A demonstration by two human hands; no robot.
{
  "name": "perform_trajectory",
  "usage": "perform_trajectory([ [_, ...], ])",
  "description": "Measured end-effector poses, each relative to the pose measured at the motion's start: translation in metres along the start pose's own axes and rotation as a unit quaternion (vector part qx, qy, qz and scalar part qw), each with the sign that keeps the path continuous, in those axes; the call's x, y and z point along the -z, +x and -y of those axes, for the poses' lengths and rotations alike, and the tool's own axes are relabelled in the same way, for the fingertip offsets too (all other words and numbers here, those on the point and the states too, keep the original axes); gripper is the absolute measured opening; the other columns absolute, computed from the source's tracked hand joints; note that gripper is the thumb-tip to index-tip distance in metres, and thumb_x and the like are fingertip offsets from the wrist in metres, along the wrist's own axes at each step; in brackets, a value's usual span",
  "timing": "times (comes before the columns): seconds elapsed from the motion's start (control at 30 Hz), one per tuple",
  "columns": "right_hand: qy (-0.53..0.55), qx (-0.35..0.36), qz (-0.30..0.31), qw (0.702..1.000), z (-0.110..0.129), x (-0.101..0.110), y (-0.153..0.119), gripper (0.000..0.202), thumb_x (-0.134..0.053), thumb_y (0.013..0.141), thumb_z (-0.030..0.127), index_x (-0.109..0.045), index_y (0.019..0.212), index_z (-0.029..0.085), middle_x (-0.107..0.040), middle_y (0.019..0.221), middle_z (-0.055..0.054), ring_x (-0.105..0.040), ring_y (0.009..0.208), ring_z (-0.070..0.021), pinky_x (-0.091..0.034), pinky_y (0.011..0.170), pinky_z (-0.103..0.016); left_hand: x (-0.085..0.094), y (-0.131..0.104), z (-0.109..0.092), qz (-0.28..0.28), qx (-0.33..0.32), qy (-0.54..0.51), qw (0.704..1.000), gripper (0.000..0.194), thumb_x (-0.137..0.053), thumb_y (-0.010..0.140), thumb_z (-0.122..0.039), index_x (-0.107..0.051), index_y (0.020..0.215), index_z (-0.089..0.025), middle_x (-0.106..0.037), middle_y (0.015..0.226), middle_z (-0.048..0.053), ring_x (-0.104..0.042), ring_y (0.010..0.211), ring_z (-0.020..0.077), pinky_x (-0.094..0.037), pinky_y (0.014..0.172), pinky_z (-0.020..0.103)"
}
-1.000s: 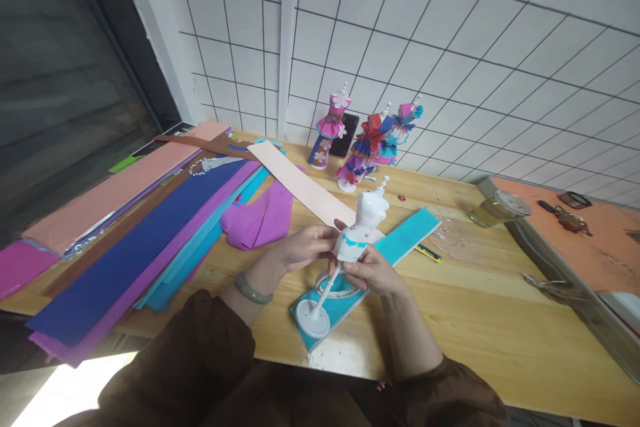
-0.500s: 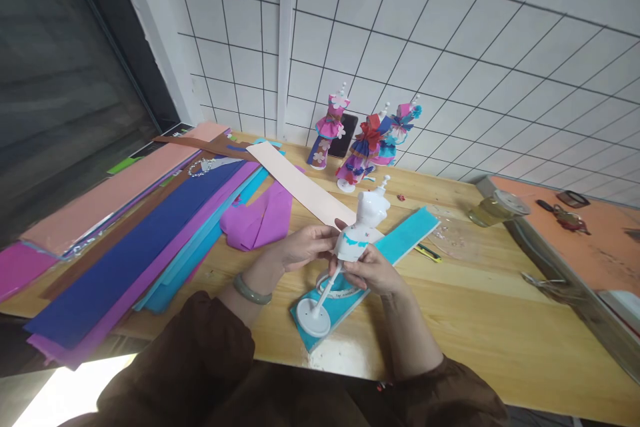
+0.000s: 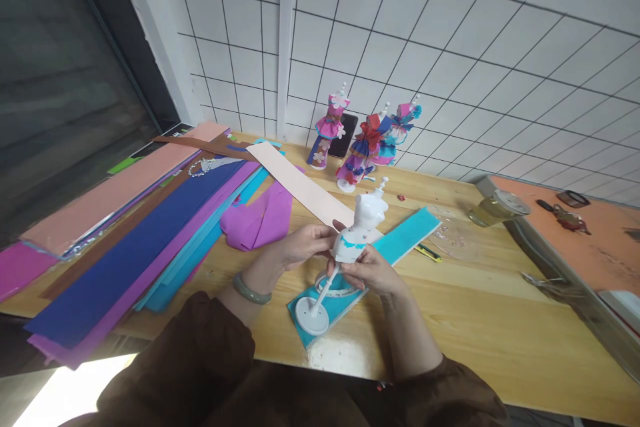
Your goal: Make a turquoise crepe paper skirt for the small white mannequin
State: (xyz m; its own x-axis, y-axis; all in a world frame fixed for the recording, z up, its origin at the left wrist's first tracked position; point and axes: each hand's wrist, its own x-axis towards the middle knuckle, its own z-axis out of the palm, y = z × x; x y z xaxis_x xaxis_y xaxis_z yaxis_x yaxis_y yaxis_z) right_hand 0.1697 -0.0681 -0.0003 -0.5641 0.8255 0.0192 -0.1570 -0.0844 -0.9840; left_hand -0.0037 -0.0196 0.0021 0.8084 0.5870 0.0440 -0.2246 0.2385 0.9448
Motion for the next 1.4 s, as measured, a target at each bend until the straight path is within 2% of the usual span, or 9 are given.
perform_trajectory([
  [0.1,0.008,0.004,0.000,1.000,0.001,-0.001,0.000,0.026,-0.066,0.078,0.034,-0.059,0.096,0.016,-0.067,0.076,-0.003,-0.037,0.033,-0.0004,-0.025,0.033,-0.016,0.001,0.000,0.003,0.007,0.005,-0.017,1.000,0.030,-0.058,0.082,-0.038,-0.063,0.088,-0.010,-0.062,0.061,0.004,-0.058,0.055,0.0134,-0.046,0.058,0.027],
  [0.33,0.010,-0.010,-0.026,1.000,0.000,0.001,0.000,0.040,-0.069,0.076,0.037,-0.056,0.108,0.017,-0.066,0.075,-0.002,-0.036,0.033,-0.0009,-0.026,0.032,-0.016,0.001,0.001,0.003,0.021,0.015,-0.068,0.997,0.024,-0.061,0.080,-0.033,-0.059,0.085,-0.010,-0.061,0.064,0.004,-0.059,0.053,0.0124,-0.047,0.056,0.026],
  [0.53,0.034,-0.006,-0.026,0.999,0.000,-0.001,0.000,0.050,-0.069,0.075,0.039,-0.053,0.117,0.018,-0.067,0.078,-0.004,-0.035,0.032,-0.0008,-0.023,0.032,-0.017,0.004,-0.002,0.005,0.028,-0.022,-0.059,0.998,0.022,-0.063,0.079,-0.029,-0.058,0.093,-0.012,-0.062,0.072,0.004,-0.061,0.065,0.0130,-0.048,0.065,0.027],
  [0.63,0.039,-0.017,-0.024,0.999,0.000,-0.001,-0.001,0.052,-0.070,0.073,0.041,-0.054,0.117,0.018,-0.067,0.076,-0.004,-0.033,0.031,-0.0006,-0.022,0.031,-0.017,0.004,-0.001,0.005,0.043,-0.023,-0.048,0.998,0.025,-0.064,0.079,-0.032,-0.058,0.092,-0.012,-0.062,0.073,0.004,-0.060,0.063,0.0124,-0.048,0.064,0.026],
  [0.77,0.047,-0.023,-0.027,0.998,-0.001,-0.001,-0.001,0.066,-0.071,0.071,0.044,-0.047,0.127,0.020,-0.067,0.076,-0.003,-0.032,0.031,-0.0011,-0.022,0.031,-0.017,0.004,0.000,0.005,0.053,-0.015,-0.041,0.998,0.028,-0.064,0.078,-0.037,-0.058,0.089,-0.012,-0.061,0.069,0.003,-0.059,0.059,0.0118,-0.047,0.060,0.025],
  [1.0,0.065,-0.009,-0.022,0.998,-0.002,-0.002,-0.001,0.072,-0.069,0.075,0.037,-0.037,0.137,0.023,-0.069,0.079,-0.004,-0.033,0.031,-0.0008,-0.020,0.031,-0.016,0.003,0.000,0.007,0.051,-0.017,-0.028,0.998,0.029,-0.059,0.081,-0.040,-0.057,0.087,-0.012,-0.060,0.066,0.003,-0.057,0.058,0.0118,-0.046,0.060,0.025],
  [1.2,0.047,-0.001,-0.078,0.996,0.005,-0.002,0.001,0.074,-0.069,0.073,0.039,-0.035,0.137,0.023,-0.068,0.078,-0.004,-0.031,0.032,-0.0009,-0.018,0.031,-0.017,0.002,-0.002,-0.003,0.010,-0.028,-0.030,0.999,0.029,-0.055,0.083,-0.041,-0.055,0.089,-0.012,-0.058,0.072,0.003,-0.058,0.065,0.0130,-0.044,0.066,0.027],
  [1.33,0.030,0.007,-0.138,0.990,0.009,-0.002,0.003,0.060,-0.068,0.075,0.039,-0.043,0.127,0.022,-0.068,0.077,-0.003,-0.028,0.031,-0.0006,-0.016,0.032,-0.018,0.006,-0.005,-0.011,-0.097,-0.037,-0.036,0.994,0.023,-0.059,0.081,-0.033,-0.058,0.092,-0.013,-0.057,0.087,0.004,-0.054,0.079,0.0124,-0.041,0.075,0.026],
  [1.4,0.009,0.015,-0.167,0.986,0.010,-0.002,0.005,0.047,-0.067,0.076,0.038,-0.049,0.116,0.020,-0.068,0.076,-0.003,-0.028,0.031,-0.0006,-0.017,0.032,-0.019,0.009,-0.006,-0.013,-0.129,-0.045,-0.053,0.989,0.021,-0.061,0.079,-0.030,-0.059,0.090,-0.013,-0.054,0.089,0.003,-0.050,0.080,0.0113,-0.039,0.075,0.025],
])
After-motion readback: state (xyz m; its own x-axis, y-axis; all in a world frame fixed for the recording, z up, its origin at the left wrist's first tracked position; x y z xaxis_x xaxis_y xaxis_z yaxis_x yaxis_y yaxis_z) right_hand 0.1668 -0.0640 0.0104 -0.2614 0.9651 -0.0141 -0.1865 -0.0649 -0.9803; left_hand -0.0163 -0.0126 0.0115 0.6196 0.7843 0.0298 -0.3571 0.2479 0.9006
